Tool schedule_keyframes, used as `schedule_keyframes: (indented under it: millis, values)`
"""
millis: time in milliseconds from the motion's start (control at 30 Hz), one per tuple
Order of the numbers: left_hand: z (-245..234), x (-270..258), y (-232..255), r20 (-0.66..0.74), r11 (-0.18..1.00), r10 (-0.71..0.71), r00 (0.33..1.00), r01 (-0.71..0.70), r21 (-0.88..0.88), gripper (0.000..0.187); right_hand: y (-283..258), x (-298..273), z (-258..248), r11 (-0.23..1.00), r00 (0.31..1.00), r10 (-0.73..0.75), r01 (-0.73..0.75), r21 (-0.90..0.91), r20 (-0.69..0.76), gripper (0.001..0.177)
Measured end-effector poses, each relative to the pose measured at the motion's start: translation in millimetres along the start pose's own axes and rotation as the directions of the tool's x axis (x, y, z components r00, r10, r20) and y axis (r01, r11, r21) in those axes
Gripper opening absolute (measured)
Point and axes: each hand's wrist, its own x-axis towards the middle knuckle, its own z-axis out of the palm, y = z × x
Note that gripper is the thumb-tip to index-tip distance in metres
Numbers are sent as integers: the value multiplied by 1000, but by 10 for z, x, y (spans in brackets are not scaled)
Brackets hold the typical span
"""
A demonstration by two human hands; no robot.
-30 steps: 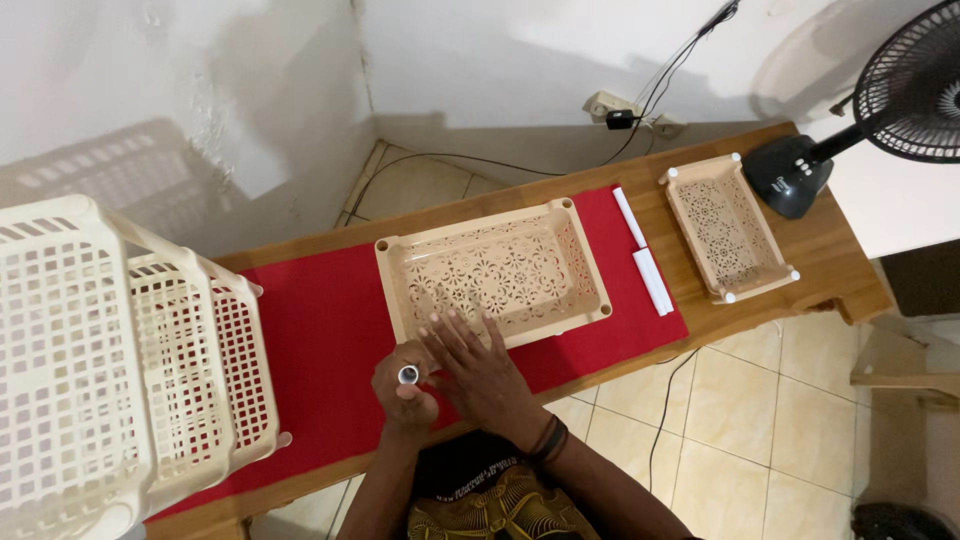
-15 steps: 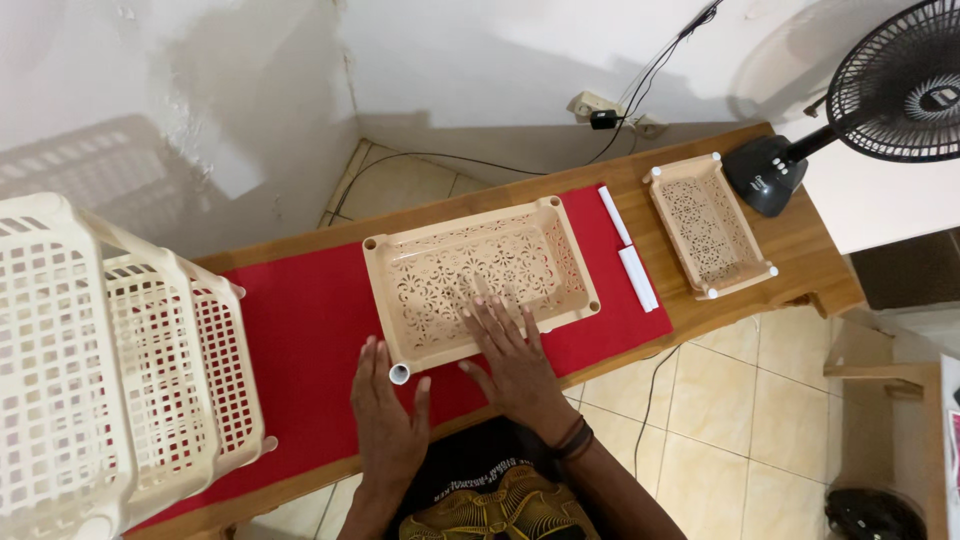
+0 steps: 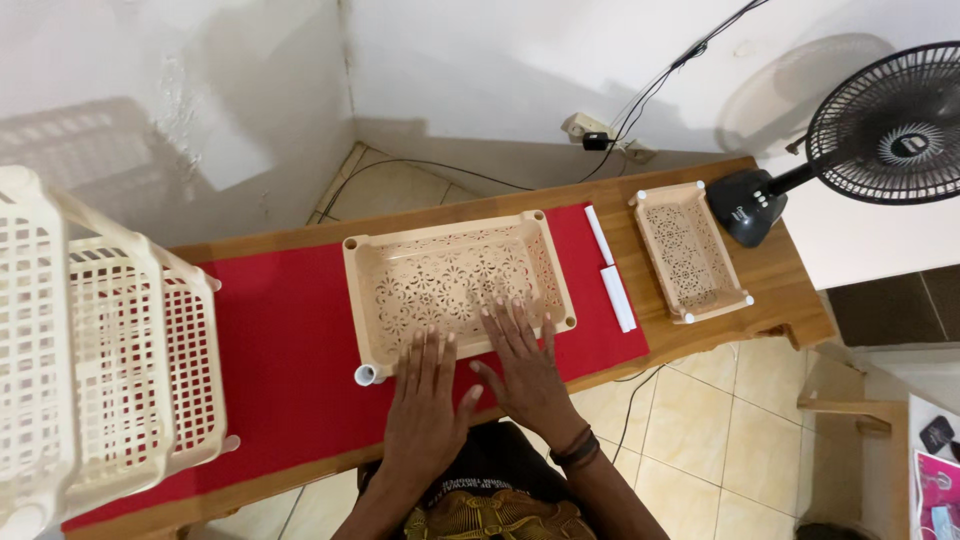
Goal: The person assembles beige plastic trays by inserting white cylindrical legs into corner holes. They handle multiple trays, flip them to align legs, and place completed units on a red mat on a wooden table.
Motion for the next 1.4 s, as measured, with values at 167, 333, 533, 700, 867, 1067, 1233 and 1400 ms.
schedule_keyframes:
  millis: [167, 333, 533, 700, 867, 1067, 1233, 1400]
  values:
    - [70, 257, 82, 3, 983, -69, 998, 67, 168, 78, 162, -67, -37, 999, 998, -46, 46, -18, -34, 72]
    - [134, 263, -3, 8, 981, -59, 998, 56, 187, 78, 216, -52, -30, 999, 1000, 24, -24, 23, -9, 69]
    - [295, 204, -35, -105, 981, -9, 994, 29, 194, 75, 192, -83, -31, 1000, 999, 5, -4, 21, -51, 69]
    - [353, 223, -110, -117, 969, 42, 992, -12, 245, 72, 188, -56, -60, 999, 998, 42, -41, 30, -38, 65]
    - [360, 211, -133, -56, 973, 17, 998, -4, 233, 71, 211, -76, -110, 998, 992, 57, -53, 41, -110, 64]
    - [282, 241, -1, 87, 960, -169, 982, 144, 239, 73, 439, -124, -315, 997, 994, 26, -18, 74, -107, 67]
    - [256, 461, 347, 41, 976, -157, 987, 149, 157, 77, 830, -95, -476, 995, 990, -4, 18, 96, -143, 68]
    - [369, 716, 911, -2, 985, -77, 997, 77, 154, 92, 1330, -182, -529, 989, 993, 13, 6, 148, -121, 71]
